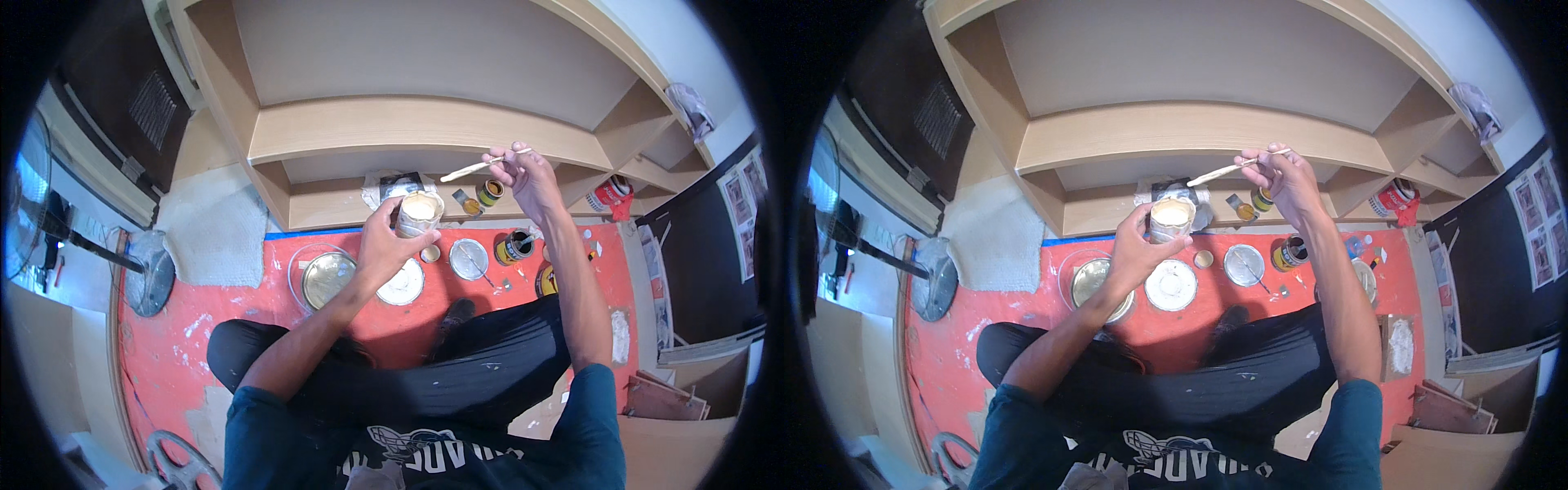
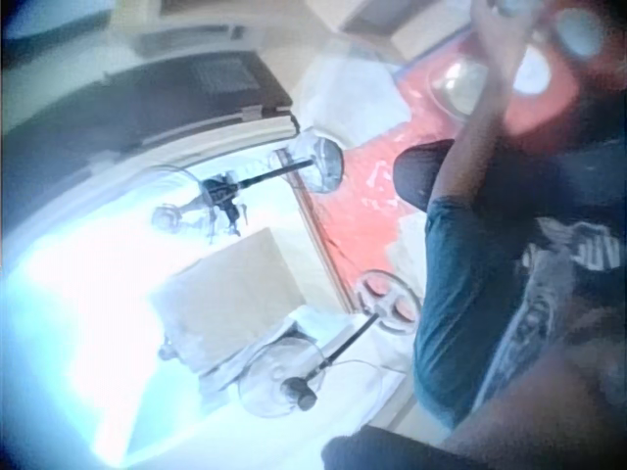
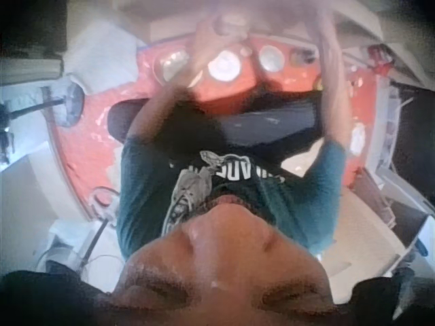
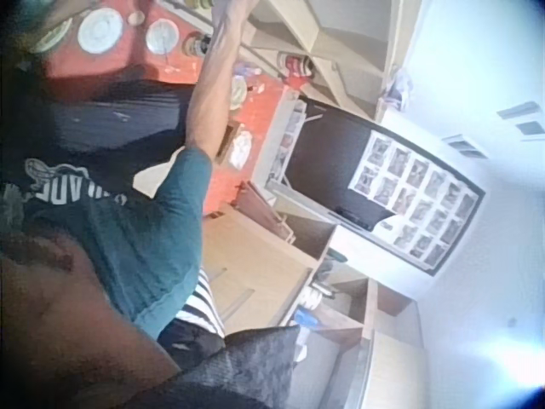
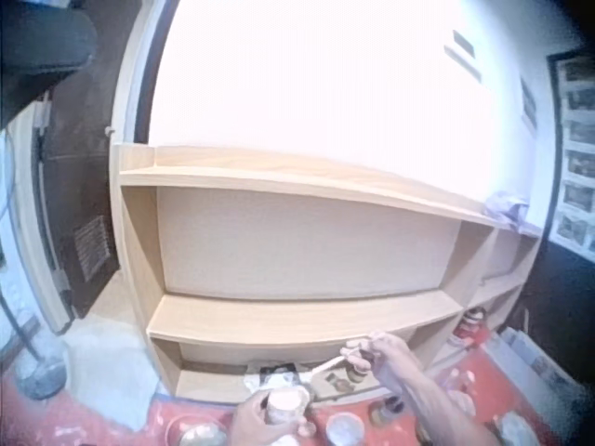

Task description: The person sits on the floor and uses a wooden stick to stir a beige-colored substance inside a small metal can. They repeatedly dip the stick into the can and mix the contents thoroughly.

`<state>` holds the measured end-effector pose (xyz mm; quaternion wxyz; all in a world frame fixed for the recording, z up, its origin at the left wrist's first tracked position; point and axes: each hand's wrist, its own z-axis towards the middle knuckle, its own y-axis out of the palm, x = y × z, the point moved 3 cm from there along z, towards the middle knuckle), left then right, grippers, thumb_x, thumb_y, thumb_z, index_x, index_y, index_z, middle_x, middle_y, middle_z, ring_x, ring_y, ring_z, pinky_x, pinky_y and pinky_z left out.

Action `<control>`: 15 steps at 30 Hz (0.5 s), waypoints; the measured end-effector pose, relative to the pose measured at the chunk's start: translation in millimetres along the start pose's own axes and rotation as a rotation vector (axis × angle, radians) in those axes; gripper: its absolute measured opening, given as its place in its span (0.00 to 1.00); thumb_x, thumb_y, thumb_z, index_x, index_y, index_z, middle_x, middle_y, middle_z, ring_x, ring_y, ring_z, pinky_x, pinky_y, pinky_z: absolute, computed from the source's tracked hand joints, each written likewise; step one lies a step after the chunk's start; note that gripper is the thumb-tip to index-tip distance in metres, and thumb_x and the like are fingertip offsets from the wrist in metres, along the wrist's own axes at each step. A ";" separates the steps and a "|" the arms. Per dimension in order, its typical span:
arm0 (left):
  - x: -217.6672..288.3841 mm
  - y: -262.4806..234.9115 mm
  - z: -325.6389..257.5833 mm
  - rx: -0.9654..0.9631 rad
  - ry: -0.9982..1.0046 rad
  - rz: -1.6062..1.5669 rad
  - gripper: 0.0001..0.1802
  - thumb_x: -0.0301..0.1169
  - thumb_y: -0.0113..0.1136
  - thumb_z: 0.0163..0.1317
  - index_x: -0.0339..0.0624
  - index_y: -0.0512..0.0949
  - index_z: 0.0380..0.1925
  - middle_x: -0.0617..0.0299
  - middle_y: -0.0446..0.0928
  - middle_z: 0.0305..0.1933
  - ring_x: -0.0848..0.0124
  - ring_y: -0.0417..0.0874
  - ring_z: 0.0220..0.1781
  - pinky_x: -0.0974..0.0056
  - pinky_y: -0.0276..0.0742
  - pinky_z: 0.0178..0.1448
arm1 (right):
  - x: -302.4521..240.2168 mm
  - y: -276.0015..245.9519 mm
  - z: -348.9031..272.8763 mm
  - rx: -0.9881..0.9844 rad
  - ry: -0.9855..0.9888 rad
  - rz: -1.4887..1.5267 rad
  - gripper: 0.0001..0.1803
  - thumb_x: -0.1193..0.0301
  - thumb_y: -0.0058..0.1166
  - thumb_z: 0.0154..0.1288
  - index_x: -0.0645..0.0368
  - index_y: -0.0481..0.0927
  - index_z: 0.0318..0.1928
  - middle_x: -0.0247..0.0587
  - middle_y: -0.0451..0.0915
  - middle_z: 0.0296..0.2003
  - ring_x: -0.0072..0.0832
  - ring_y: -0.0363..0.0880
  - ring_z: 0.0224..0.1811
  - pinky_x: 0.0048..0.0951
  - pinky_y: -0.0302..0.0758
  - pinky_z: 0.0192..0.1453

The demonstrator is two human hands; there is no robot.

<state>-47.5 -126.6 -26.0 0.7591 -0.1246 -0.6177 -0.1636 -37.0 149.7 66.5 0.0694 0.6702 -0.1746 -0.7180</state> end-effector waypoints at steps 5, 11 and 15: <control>-5.6 -2.0 0.5 0.091 0.014 0.067 0.37 0.37 0.86 0.50 0.32 0.77 0.56 0.50 0.85 0.51 0.65 0.87 0.52 0.60 0.82 0.59 | 1.6 0.1 5.0 -0.012 0.003 -0.031 0.10 0.72 0.57 0.78 0.59 0.73 0.53 0.57 0.85 0.54 0.36 0.89 0.53 0.28 0.88 0.60; 3.9 0.4 0.4 0.116 0.003 0.074 0.35 0.30 0.85 0.52 0.33 0.73 0.55 0.52 0.83 0.52 0.69 0.86 0.52 0.63 0.83 0.57 | 2.2 2.0 4.0 0.065 -0.015 -0.110 0.09 0.68 0.55 0.81 0.58 0.75 0.53 0.52 0.86 0.53 0.29 0.90 0.51 0.26 0.89 0.54; 9.0 1.1 -1.0 0.144 0.007 0.095 0.33 0.30 0.85 0.51 0.34 0.72 0.51 0.53 0.82 0.49 0.71 0.85 0.49 0.64 0.83 0.55 | -0.6 5.2 -0.4 0.075 -0.001 -0.170 0.10 0.66 0.56 0.81 0.58 0.75 0.53 0.51 0.86 0.53 0.29 0.90 0.50 0.26 0.89 0.53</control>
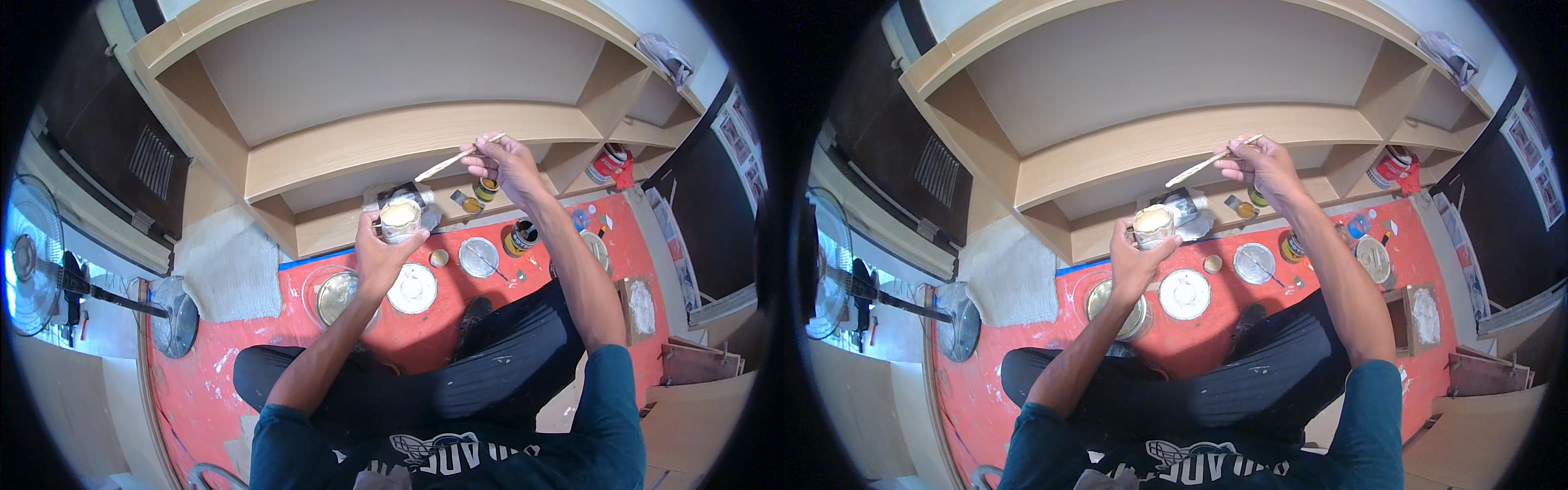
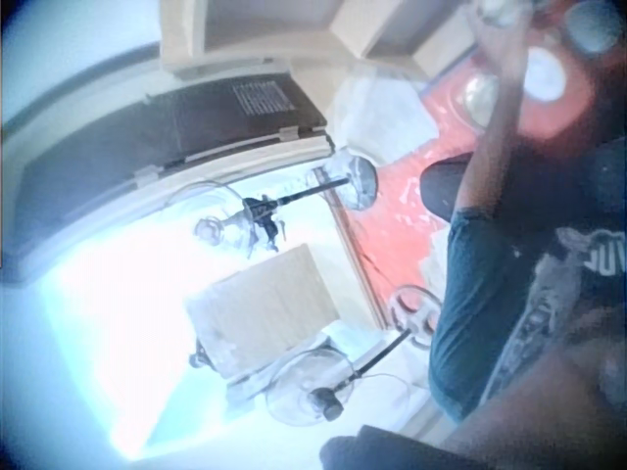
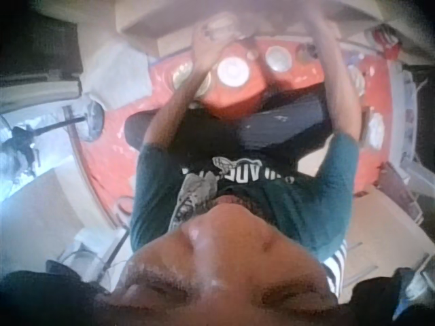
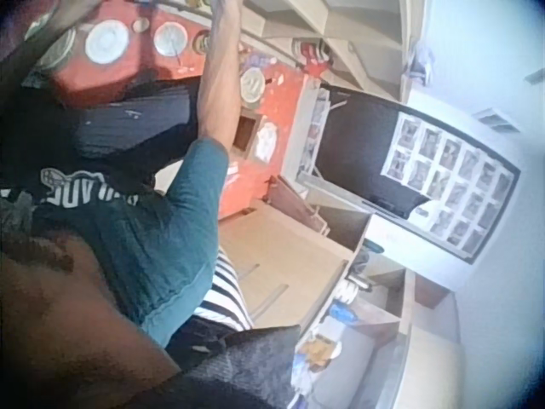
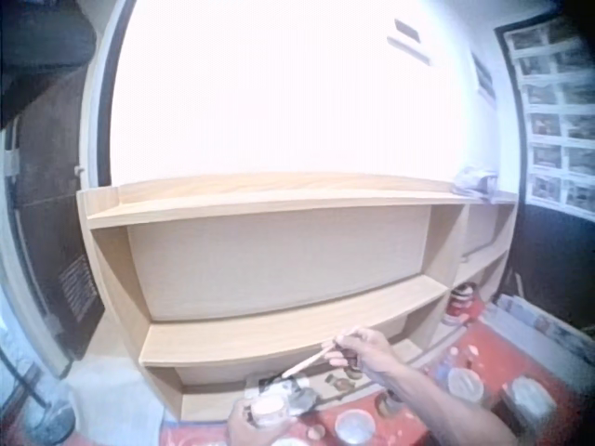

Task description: The person sits on the floor and uses a wooden stick to stir a beige-colored substance inside a small metal can. They repeatedly dip the stick into the can and mix the contents thoroughly.

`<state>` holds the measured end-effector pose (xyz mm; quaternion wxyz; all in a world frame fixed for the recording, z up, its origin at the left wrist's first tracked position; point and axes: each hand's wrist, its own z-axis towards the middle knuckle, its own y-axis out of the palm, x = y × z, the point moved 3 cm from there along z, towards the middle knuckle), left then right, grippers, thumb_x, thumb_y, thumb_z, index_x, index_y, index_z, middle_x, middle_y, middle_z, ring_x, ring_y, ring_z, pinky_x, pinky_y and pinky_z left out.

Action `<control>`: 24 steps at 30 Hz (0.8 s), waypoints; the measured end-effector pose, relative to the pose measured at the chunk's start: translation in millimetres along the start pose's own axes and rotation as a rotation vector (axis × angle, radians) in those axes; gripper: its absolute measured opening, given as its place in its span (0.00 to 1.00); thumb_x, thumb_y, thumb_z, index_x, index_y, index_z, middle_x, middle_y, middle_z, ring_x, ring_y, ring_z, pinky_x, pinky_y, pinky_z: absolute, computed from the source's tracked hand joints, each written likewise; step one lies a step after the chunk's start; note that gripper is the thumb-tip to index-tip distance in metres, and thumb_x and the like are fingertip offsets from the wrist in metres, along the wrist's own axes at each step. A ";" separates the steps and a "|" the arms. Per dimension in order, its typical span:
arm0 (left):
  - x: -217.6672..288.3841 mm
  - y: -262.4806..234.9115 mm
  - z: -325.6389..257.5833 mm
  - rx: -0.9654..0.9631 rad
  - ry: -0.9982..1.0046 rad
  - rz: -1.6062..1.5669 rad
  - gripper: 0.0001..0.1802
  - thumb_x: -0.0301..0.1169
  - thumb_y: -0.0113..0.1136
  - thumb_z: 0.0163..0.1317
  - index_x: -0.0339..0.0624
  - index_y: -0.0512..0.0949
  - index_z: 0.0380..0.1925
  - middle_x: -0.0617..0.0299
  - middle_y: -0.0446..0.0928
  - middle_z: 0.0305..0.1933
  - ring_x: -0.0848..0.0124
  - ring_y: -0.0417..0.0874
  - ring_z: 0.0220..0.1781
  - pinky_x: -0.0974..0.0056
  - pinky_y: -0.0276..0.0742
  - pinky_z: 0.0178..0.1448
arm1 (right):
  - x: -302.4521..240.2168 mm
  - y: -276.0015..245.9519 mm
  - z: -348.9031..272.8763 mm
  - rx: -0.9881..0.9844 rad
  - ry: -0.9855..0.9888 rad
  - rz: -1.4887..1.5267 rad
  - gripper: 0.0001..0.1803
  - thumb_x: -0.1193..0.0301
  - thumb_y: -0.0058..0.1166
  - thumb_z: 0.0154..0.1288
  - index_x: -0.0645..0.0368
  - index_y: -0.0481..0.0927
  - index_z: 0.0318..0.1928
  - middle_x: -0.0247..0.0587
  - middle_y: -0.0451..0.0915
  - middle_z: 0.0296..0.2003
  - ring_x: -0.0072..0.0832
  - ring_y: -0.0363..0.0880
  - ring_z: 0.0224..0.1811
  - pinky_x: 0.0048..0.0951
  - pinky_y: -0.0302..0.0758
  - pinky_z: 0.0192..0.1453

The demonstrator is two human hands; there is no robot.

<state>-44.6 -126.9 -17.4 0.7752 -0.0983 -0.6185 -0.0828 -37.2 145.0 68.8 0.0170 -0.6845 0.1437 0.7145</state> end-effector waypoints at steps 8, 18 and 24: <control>0.5 3.1 -1.1 -0.016 0.061 -0.013 0.32 0.29 0.85 0.52 0.34 0.71 0.50 0.53 0.82 0.49 0.71 0.85 0.48 0.64 0.83 0.53 | 19.9 25.6 -7.2 -0.110 0.064 -0.139 0.11 0.67 0.59 0.79 0.60 0.75 0.52 0.52 0.87 0.50 0.30 0.91 0.47 0.27 0.89 0.51; 5.0 2.6 -3.8 -0.062 0.020 -0.057 0.34 0.27 0.85 0.52 0.34 0.71 0.53 0.50 0.83 0.51 0.69 0.86 0.51 0.63 0.84 0.57 | 17.6 6.3 3.6 -0.063 -0.010 -0.170 0.12 0.70 0.60 0.77 0.63 0.72 0.50 0.54 0.88 0.46 0.31 0.91 0.43 0.28 0.90 0.47; 0.8 5.0 -2.4 -0.080 0.057 -0.022 0.34 0.26 0.85 0.53 0.34 0.70 0.53 0.49 0.83 0.52 0.68 0.86 0.52 0.63 0.84 0.58 | 11.7 -3.6 3.5 -0.015 -0.008 -0.165 0.09 0.73 0.58 0.77 0.62 0.72 0.50 0.55 0.87 0.47 0.32 0.91 0.44 0.27 0.90 0.49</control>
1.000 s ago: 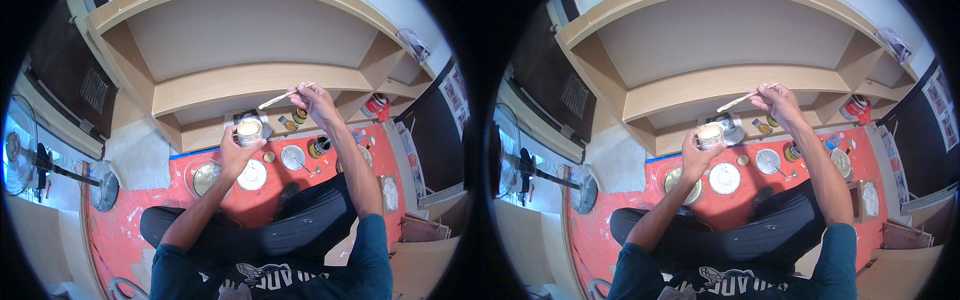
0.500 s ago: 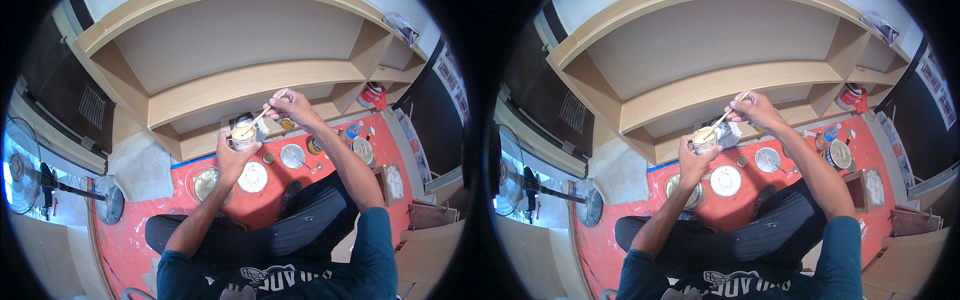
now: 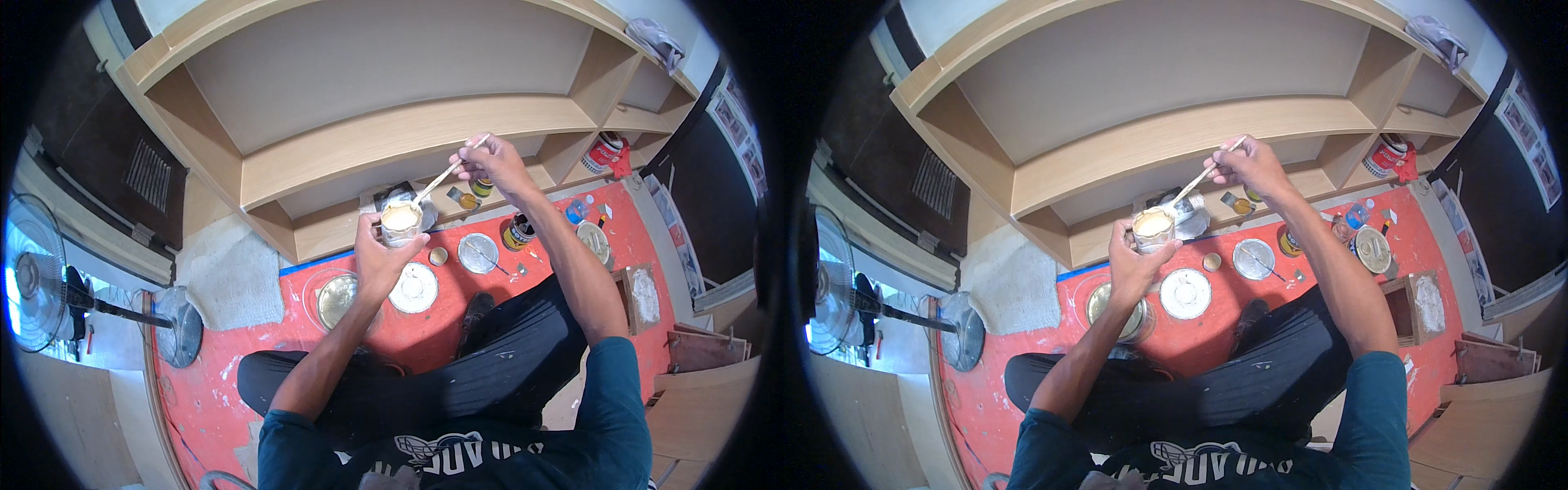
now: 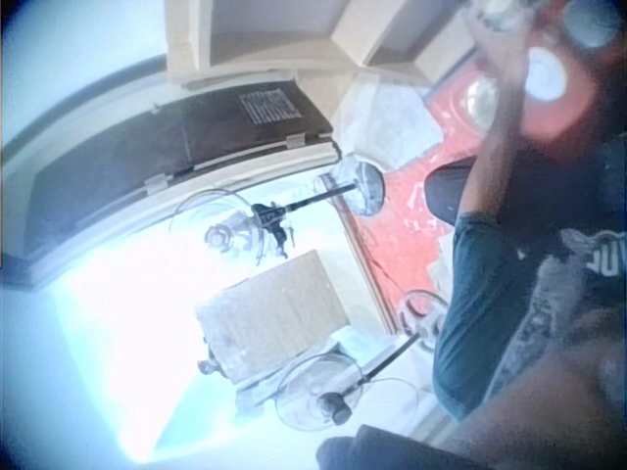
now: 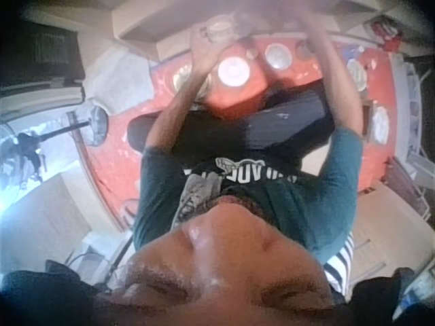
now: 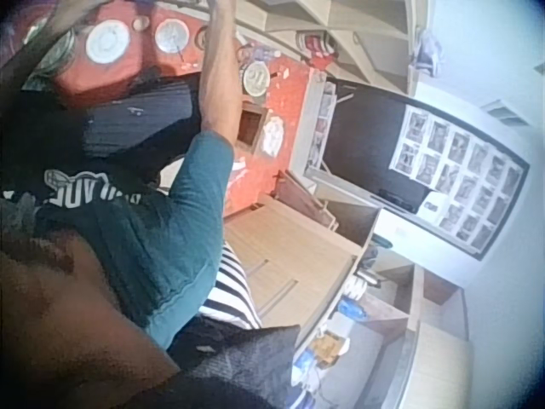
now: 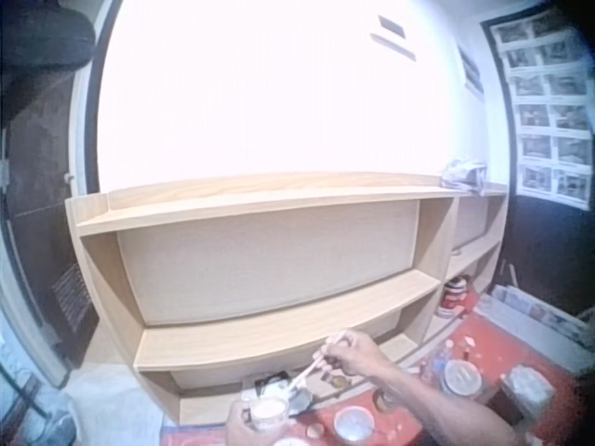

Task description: The person sits on the floor and uses a wooden stick to stir a beige-colored substance inside a small metal can. They repeatedly dip the stick into the can and mix the contents thoroughly.

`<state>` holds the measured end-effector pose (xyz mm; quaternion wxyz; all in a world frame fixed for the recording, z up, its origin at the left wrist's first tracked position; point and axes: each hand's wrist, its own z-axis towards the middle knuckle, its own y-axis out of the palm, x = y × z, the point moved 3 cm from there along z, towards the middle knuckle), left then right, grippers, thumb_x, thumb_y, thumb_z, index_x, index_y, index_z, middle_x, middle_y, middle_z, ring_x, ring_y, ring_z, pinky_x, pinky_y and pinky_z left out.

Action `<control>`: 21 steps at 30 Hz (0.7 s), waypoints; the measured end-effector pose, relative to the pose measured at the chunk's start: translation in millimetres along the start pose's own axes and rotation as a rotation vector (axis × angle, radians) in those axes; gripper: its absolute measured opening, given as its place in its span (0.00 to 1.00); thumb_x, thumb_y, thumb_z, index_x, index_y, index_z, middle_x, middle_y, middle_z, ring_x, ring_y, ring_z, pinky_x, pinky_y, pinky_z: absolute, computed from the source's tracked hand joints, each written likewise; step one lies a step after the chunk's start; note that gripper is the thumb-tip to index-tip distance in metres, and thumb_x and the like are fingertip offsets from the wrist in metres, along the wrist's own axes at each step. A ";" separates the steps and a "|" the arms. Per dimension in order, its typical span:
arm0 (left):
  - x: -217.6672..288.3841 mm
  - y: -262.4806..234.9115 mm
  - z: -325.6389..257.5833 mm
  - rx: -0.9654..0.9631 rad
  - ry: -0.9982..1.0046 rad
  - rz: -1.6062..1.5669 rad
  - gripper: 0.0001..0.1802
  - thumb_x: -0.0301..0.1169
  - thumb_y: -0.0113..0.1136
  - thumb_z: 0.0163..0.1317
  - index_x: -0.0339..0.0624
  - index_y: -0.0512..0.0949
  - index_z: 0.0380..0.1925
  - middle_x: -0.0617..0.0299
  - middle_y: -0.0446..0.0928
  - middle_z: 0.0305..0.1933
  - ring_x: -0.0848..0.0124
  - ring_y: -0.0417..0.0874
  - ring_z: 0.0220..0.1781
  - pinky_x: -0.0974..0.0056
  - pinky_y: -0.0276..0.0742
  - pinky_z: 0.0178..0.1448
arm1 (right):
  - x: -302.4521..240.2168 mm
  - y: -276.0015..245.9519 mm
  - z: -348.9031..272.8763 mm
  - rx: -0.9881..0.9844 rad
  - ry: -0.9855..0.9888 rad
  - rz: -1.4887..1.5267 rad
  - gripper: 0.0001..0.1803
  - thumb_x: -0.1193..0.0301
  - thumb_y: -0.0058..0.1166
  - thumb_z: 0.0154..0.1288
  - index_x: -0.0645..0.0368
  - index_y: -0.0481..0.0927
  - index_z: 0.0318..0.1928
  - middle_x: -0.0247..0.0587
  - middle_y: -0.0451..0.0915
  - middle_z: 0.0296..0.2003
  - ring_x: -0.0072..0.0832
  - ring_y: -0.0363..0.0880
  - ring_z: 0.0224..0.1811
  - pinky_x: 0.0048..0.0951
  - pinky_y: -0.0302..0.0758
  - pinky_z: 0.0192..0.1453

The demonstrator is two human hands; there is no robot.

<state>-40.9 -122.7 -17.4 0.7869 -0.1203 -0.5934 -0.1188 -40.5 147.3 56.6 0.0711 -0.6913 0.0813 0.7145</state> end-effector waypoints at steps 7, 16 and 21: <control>-7.9 1.9 0.3 -0.019 -0.011 0.009 0.35 0.27 0.85 0.53 0.35 0.69 0.53 0.50 0.82 0.52 0.68 0.86 0.53 0.62 0.84 0.59 | 18.4 35.1 -8.0 -0.199 0.106 0.180 0.11 0.78 0.53 0.74 0.60 0.70 0.53 0.59 0.85 0.51 0.35 0.90 0.49 0.33 0.89 0.57; -5.6 0.5 -1.8 -0.023 0.023 0.084 0.36 0.28 0.85 0.53 0.36 0.68 0.53 0.50 0.82 0.53 0.68 0.85 0.54 0.61 0.84 0.59 | 5.5 4.1 -0.7 -0.092 -0.007 0.203 0.12 0.79 0.51 0.73 0.60 0.68 0.54 0.57 0.86 0.48 0.39 0.90 0.51 0.34 0.89 0.56; -5.9 3.8 -0.3 -0.011 0.012 0.058 0.40 0.35 0.87 0.47 0.35 0.69 0.54 0.48 0.81 0.51 0.62 0.84 0.54 0.56 0.81 0.60 | 18.9 30.1 -8.9 -0.239 0.067 0.297 0.13 0.81 0.48 0.71 0.57 0.66 0.53 0.55 0.86 0.48 0.42 0.89 0.54 0.37 0.89 0.57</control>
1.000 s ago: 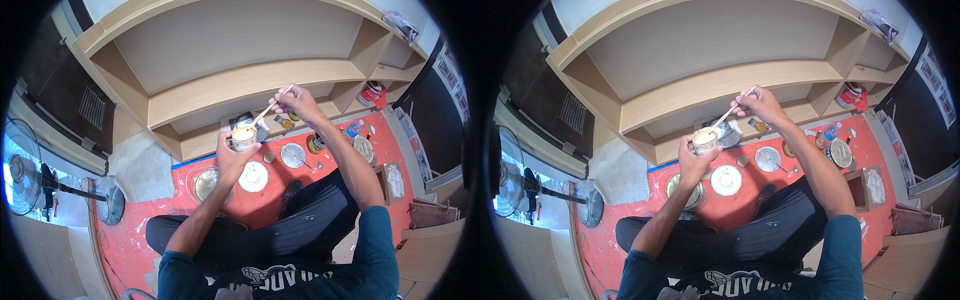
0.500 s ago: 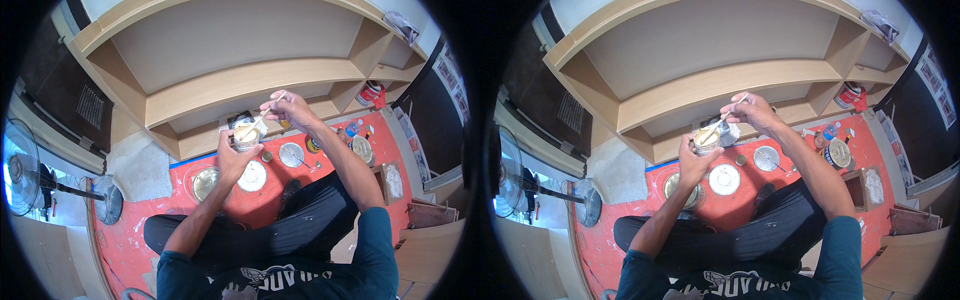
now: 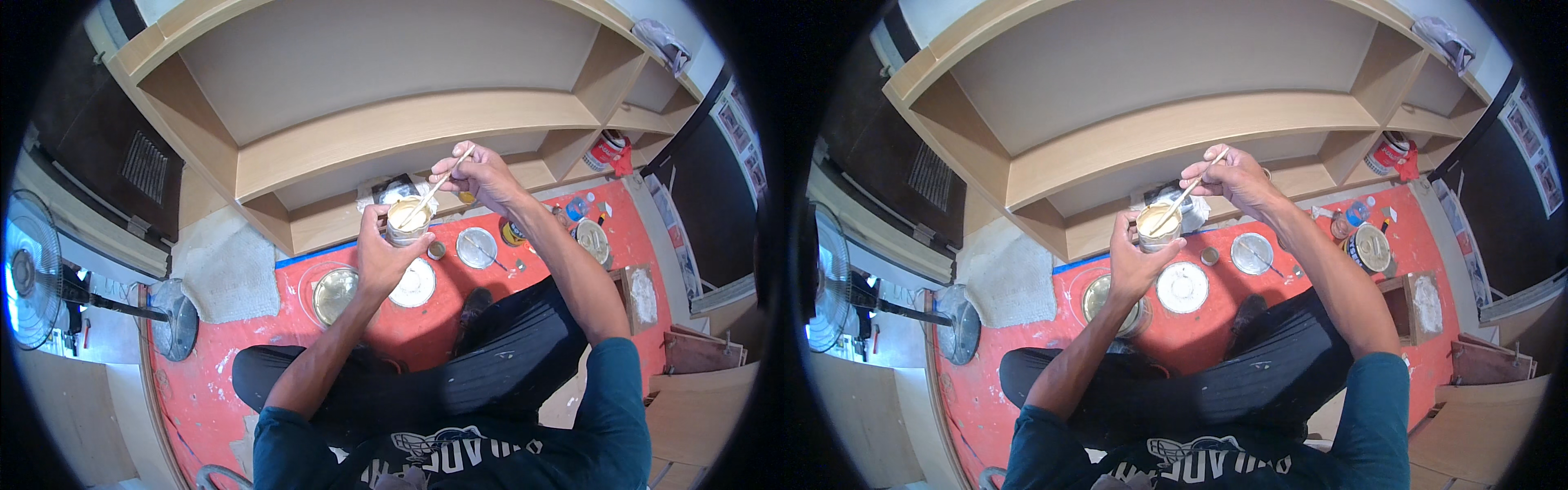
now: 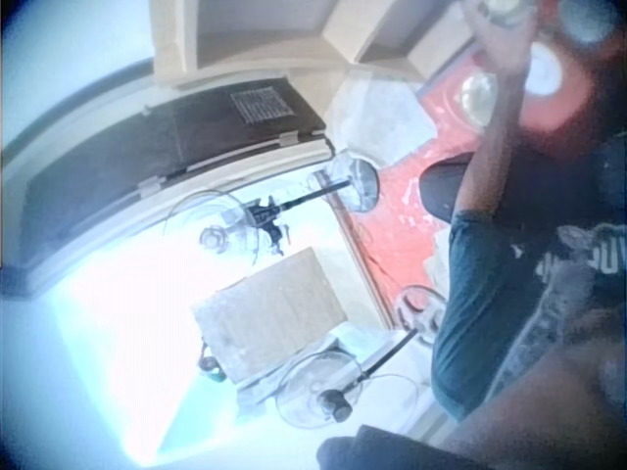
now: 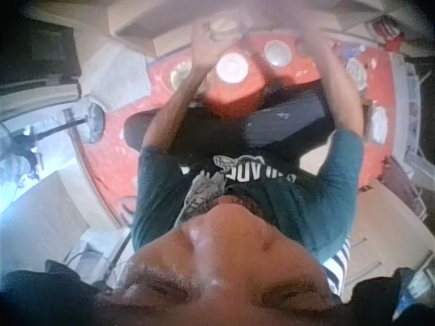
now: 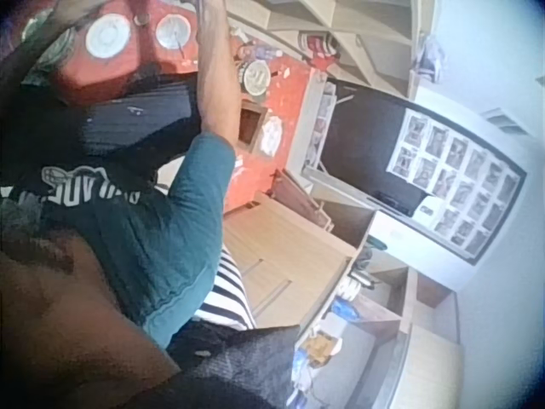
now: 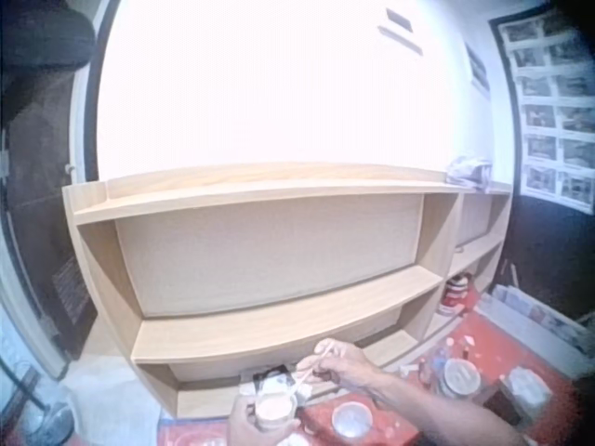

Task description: The person sits on the floor and uses a wooden stick to stir a beige-colored substance inside a small metal can. They repeatedly dip the stick into the can and mix the contents thoroughly.

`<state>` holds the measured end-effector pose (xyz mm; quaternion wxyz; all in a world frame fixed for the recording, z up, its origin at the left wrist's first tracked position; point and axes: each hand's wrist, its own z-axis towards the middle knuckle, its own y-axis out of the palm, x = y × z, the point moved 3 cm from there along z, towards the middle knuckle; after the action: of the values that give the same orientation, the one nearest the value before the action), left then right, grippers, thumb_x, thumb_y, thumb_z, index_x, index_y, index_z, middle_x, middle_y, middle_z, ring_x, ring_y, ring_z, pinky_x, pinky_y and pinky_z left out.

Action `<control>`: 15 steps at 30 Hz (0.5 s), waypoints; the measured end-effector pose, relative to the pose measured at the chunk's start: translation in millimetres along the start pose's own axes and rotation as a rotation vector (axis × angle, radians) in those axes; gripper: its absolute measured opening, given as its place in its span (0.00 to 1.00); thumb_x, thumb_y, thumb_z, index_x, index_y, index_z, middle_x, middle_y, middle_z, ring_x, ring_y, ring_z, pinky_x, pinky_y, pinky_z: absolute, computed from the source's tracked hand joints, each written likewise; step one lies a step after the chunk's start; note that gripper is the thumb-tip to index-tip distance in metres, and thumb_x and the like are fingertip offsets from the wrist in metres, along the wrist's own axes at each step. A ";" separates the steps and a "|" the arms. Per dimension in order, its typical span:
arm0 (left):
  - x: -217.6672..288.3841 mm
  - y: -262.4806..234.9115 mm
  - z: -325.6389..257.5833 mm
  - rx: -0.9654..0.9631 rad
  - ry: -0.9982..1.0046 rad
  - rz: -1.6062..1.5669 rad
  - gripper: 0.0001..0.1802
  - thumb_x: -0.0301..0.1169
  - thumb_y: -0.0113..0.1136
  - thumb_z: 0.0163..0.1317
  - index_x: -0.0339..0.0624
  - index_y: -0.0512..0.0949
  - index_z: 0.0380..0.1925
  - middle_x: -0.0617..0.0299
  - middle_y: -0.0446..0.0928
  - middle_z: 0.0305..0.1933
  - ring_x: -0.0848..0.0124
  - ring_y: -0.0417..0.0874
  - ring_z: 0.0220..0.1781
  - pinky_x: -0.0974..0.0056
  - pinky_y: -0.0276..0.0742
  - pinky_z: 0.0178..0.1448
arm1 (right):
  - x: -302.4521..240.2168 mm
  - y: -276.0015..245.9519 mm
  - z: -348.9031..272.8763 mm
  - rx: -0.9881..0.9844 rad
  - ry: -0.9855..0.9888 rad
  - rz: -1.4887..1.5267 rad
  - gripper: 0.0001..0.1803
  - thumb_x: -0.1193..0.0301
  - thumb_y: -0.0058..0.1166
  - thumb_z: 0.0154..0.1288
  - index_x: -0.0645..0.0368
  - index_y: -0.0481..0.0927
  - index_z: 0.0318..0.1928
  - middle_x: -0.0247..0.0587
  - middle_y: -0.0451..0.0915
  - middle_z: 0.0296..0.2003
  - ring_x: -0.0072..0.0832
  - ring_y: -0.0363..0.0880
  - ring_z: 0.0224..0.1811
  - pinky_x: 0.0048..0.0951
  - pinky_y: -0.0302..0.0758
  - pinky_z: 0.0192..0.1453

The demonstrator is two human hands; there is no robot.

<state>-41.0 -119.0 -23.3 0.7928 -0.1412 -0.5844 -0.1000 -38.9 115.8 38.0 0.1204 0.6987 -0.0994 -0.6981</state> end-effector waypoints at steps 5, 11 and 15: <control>3.5 -1.0 -2.7 -0.002 -0.026 -0.016 0.40 0.35 0.87 0.47 0.35 0.69 0.54 0.48 0.81 0.52 0.62 0.84 0.54 0.56 0.80 0.60 | -16.6 -29.0 1.6 0.061 -0.100 -0.042 0.11 0.82 0.49 0.70 0.54 0.67 0.48 0.51 0.86 0.46 0.42 0.89 0.54 0.35 0.90 0.56; 0.2 -2.7 1.4 -0.021 0.052 0.034 0.35 0.24 0.82 0.54 0.35 0.67 0.54 0.50 0.81 0.54 0.68 0.85 0.56 0.62 0.85 0.60 | -14.8 -4.5 -2.6 -0.027 -0.052 -0.011 0.11 0.85 0.47 0.70 0.58 0.64 0.47 0.57 0.84 0.46 0.48 0.89 0.55 0.37 0.91 0.58; -1.1 -2.2 2.5 -0.030 0.025 -0.043 0.34 0.23 0.82 0.54 0.35 0.68 0.54 0.51 0.81 0.54 0.69 0.85 0.56 0.62 0.84 0.60 | -25.3 -28.9 1.9 0.078 -0.128 -0.039 0.11 0.84 0.46 0.71 0.58 0.65 0.48 0.58 0.84 0.48 0.48 0.88 0.55 0.34 0.91 0.59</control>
<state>-44.2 -120.2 -23.4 0.7956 -0.1393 -0.5757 -0.1274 -41.8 151.0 53.2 0.0728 0.6585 -0.1206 -0.7393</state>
